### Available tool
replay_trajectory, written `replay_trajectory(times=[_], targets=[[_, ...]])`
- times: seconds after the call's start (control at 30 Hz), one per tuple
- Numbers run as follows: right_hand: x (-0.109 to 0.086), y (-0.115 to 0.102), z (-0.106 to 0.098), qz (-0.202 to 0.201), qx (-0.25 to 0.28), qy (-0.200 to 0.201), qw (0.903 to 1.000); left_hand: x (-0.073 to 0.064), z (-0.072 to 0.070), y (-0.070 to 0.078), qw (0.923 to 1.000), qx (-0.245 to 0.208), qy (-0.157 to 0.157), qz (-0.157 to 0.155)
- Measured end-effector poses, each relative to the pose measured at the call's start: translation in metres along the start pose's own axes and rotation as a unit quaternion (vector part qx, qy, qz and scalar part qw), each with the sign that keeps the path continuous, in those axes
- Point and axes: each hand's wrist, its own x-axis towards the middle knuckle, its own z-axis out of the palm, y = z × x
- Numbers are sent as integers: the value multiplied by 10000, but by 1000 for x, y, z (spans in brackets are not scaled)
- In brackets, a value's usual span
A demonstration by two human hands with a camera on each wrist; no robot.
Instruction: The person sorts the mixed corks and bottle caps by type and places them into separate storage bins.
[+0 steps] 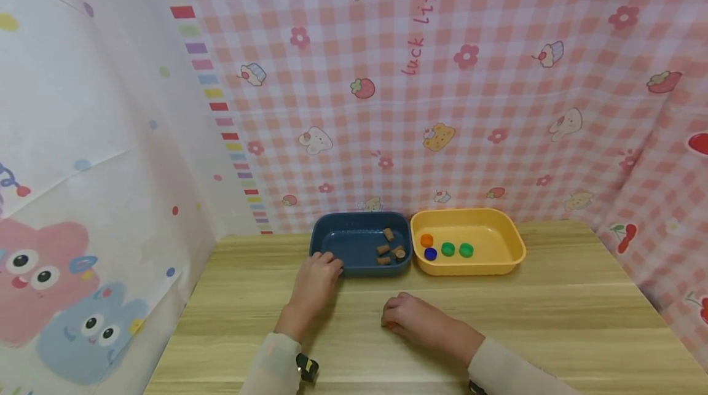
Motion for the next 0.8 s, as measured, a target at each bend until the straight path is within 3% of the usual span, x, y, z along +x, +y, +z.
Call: replay_trajectory(times=[0.5,0.63,0.8], targets=[[-2,3,-5,-161,179,-16,9997,1,-1,-1,9999,28,-141,24],[-5,3,-9,63,341,-84,9994,1,-1,-1,9999,61,-122,48],[-8,5,-18,71,461,202,9987,1,-2,0,9999,54,-121,-19]])
